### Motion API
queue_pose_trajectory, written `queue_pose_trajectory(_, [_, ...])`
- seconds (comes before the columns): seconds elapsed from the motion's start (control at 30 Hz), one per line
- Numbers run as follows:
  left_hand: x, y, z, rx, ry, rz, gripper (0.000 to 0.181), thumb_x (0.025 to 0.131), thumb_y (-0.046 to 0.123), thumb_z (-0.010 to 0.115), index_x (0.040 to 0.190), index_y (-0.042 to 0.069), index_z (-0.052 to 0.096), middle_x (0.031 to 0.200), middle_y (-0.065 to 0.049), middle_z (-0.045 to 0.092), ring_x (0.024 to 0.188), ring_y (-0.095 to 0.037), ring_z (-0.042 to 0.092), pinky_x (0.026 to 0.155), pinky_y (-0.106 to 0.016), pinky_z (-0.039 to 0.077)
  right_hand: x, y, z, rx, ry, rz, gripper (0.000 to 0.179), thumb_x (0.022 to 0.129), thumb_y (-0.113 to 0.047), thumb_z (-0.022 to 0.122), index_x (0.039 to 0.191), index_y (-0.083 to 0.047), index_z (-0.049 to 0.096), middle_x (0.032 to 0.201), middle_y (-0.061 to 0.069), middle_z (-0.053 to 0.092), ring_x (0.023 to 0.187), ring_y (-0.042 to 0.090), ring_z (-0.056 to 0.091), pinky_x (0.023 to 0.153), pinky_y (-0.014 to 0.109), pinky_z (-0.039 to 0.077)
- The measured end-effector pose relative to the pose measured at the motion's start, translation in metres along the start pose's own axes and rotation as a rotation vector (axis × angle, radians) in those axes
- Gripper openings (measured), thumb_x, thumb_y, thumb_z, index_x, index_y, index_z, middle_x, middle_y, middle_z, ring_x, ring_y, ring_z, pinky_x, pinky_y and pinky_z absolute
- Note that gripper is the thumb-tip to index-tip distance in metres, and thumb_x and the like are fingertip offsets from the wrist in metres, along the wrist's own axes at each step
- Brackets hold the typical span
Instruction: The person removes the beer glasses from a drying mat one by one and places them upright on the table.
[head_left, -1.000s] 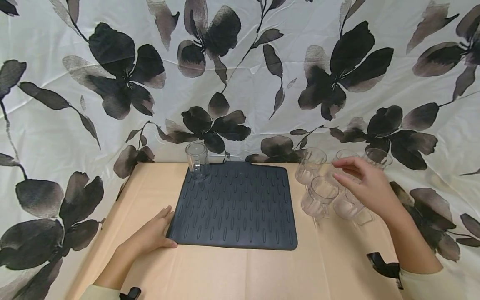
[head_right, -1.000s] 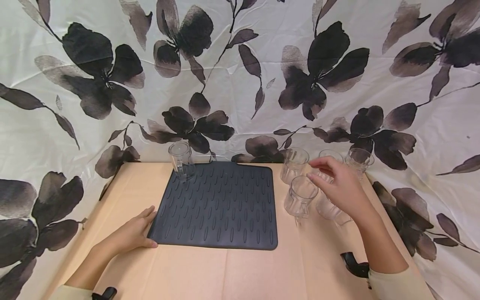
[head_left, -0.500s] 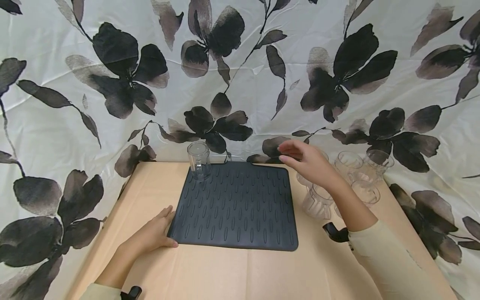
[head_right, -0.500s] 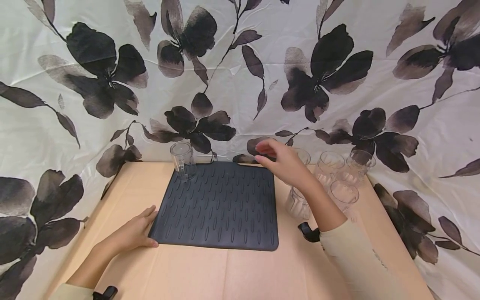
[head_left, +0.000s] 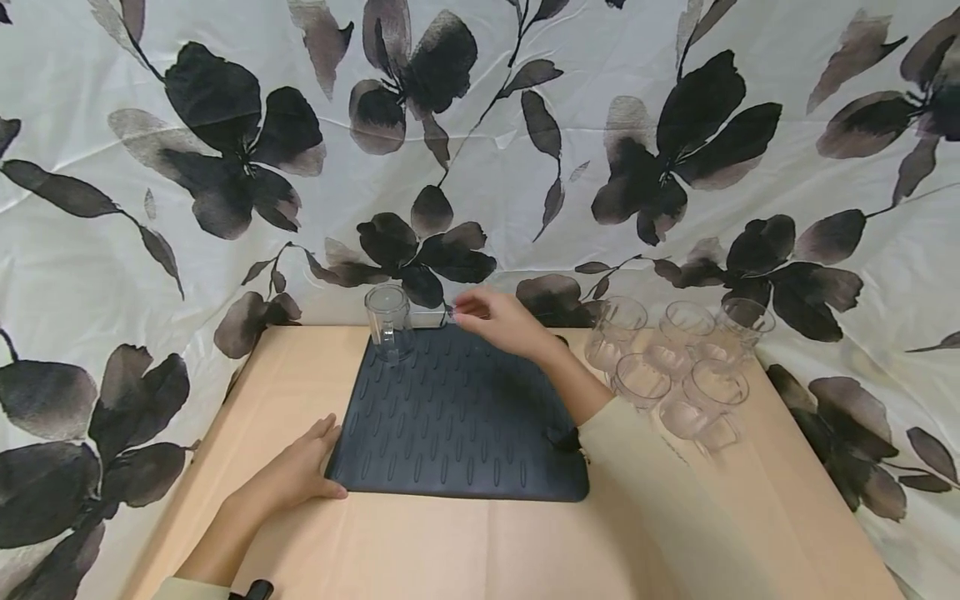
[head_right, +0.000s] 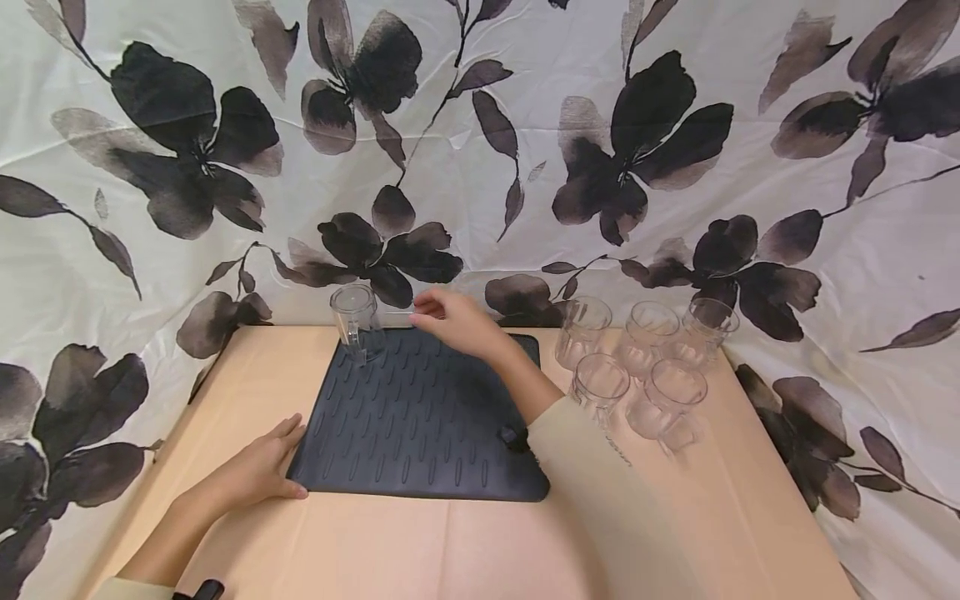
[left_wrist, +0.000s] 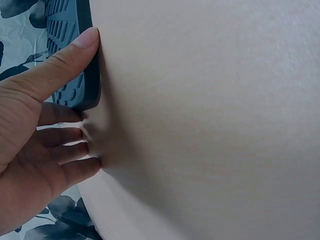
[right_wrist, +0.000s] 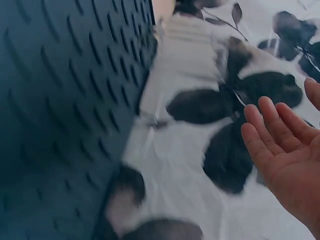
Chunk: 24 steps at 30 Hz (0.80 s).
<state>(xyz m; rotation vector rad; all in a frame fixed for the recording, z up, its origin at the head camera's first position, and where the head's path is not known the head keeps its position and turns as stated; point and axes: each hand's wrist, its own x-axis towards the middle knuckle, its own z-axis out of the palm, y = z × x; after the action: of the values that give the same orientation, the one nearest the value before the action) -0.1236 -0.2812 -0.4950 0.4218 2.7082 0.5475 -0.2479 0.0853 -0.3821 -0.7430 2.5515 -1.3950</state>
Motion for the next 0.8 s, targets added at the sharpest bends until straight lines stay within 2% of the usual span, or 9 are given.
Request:
queue_pose_trajectory(0.1, [-0.001,-0.001,0.0,-0.003,0.005,-0.007,0.112,0.067,0.036,0.096,0.148,-0.017,0.04,0.163,-0.038,0.023,0.149,-0.06,0.022,0.114,-0.07,0.035,0.019,0.007,0.026,0.037,-0.023,0.009,0.043,0.105,-0.031,0.061,0.14,-0.007,0.061,0.131,0.009,0.068,0.123,0.024,0.066,0.103,0.04,0.056])
queue_pose_trajectory(0.23, [-0.001,-0.002,0.001,-0.018,-0.002,-0.012,0.112,0.068,0.036,0.095,0.15,-0.016,0.039,0.164,-0.037,0.021,0.15,-0.059,0.021,0.114,-0.07,0.034,0.041,0.017,0.058,0.063,-0.031,0.063,0.044,0.106,-0.035,0.059,0.14,-0.009,0.061,0.132,0.008,0.069,0.124,0.024,0.065,0.102,0.04,0.056])
queue_pose_trajectory(0.43, [0.0,-0.002,0.003,-0.022,-0.006,-0.015,0.112,0.068,0.036,0.095,0.15,-0.016,0.039,0.164,-0.037,0.021,0.149,-0.059,0.021,0.114,-0.071,0.034,0.059,0.021,0.099,0.093,-0.042,0.103,0.048,0.106,-0.036,0.058,0.143,-0.006,0.06,0.138,0.009,0.068,0.128,0.024,0.064,0.105,0.037,0.055])
queue_pose_trajectory(0.6, [-0.002,-0.003,0.002,-0.028,-0.014,-0.026,0.114,0.067,0.037,0.095,0.151,-0.016,0.038,0.165,-0.037,0.019,0.149,-0.06,0.02,0.113,-0.071,0.034,0.065,0.016,0.122,0.072,-0.045,0.14,0.052,0.106,-0.041,0.058,0.145,-0.006,0.058,0.138,0.008,0.068,0.128,0.022,0.065,0.103,0.034,0.056])
queue_pose_trajectory(0.8, [-0.001,-0.003,0.004,-0.024,-0.005,-0.019,0.115,0.066,0.039,0.096,0.15,-0.016,0.039,0.164,-0.037,0.019,0.149,-0.06,0.022,0.112,-0.071,0.036,0.068,0.014,0.134,0.058,-0.046,0.152,0.043,0.107,-0.037,0.057,0.135,-0.006,0.064,0.129,0.009,0.071,0.118,0.022,0.068,0.097,0.035,0.058])
